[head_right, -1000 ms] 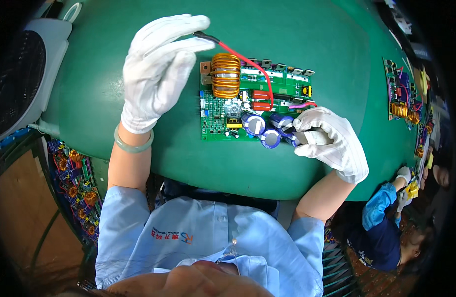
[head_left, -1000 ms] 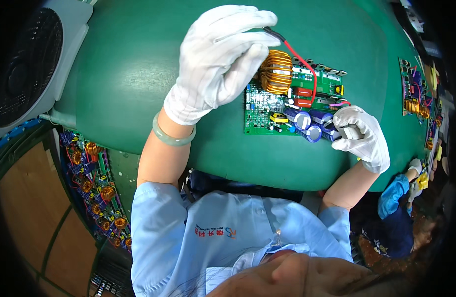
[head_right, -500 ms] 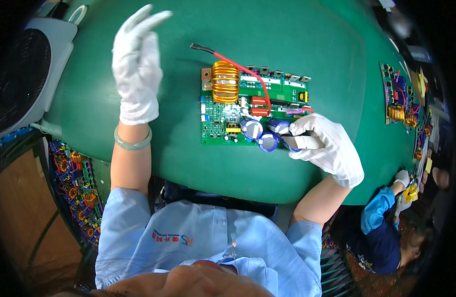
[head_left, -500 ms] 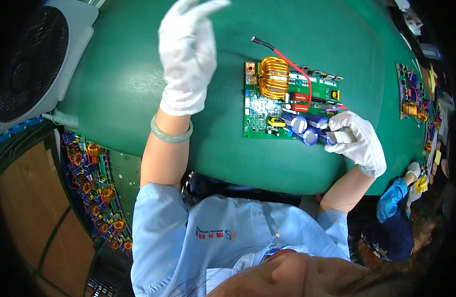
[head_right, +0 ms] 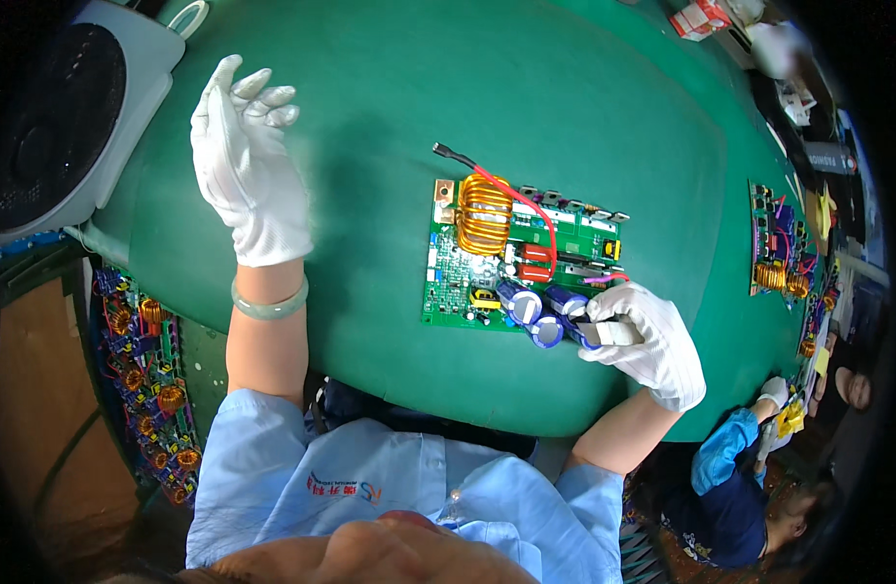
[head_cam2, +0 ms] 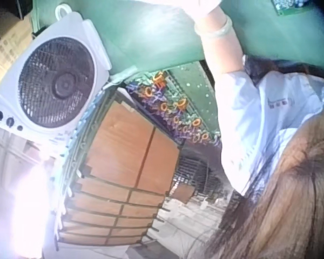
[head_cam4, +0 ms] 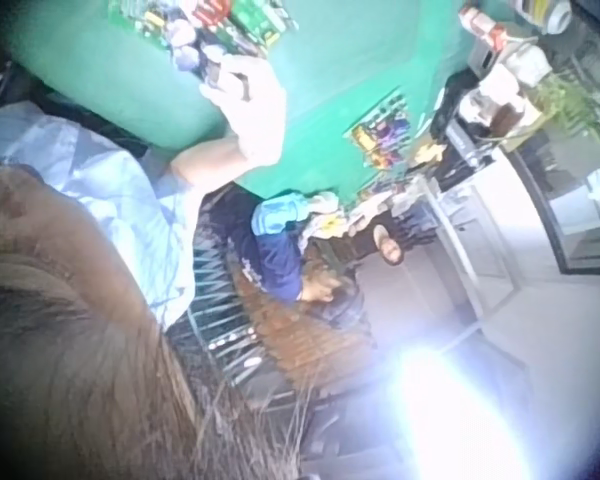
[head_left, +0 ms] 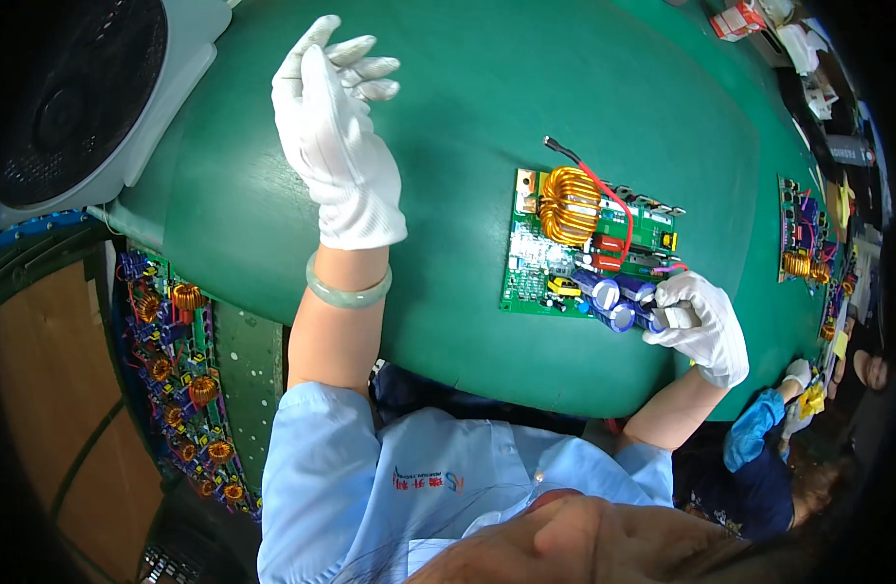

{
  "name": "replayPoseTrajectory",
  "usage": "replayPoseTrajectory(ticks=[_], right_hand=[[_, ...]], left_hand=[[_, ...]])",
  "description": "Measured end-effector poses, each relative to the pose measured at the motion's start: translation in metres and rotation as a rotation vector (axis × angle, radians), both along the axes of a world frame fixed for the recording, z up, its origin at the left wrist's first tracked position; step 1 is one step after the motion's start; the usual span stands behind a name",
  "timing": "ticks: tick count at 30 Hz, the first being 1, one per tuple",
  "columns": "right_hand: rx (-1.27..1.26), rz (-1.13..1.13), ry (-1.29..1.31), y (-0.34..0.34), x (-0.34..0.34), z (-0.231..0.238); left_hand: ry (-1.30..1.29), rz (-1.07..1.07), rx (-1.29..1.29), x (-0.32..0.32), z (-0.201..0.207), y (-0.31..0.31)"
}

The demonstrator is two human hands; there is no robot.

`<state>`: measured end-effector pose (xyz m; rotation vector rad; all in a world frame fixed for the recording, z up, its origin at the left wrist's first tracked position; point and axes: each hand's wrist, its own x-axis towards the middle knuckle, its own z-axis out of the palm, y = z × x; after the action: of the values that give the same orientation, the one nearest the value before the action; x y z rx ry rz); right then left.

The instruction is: The person assembles electronic circuit boards at a green workbench, using a small metal tool to press components and wires into place. They handle multiple boards, flipping them over to inspect the solder side and adjusting connections before placing them into a nearby bin.

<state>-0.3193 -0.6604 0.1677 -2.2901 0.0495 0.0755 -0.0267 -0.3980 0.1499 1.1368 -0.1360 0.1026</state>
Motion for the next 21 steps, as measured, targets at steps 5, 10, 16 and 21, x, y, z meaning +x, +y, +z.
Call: replayPoseTrajectory(ticks=[5, 10, 16, 21], right_hand=[[0.009, -0.006, 0.011, 0.001, -0.002, 0.005], [-0.004, 0.026, -0.022, 0.001, 0.002, 0.006], [-0.016, 0.025, -0.038, 0.001, 0.001, 0.003], [-0.020, 0.017, 0.009, 0.001, 0.002, 0.004]], left_hand=[[-0.085, -0.046, -0.027, -0.004, -0.002, -0.003], [-0.063, -0.131, -0.058, -0.005, -0.007, -0.002], [-0.094, -0.494, 0.062, -0.009, -0.007, 0.001], [-0.883, -0.874, 0.466, -0.024, -0.016, -0.017]])
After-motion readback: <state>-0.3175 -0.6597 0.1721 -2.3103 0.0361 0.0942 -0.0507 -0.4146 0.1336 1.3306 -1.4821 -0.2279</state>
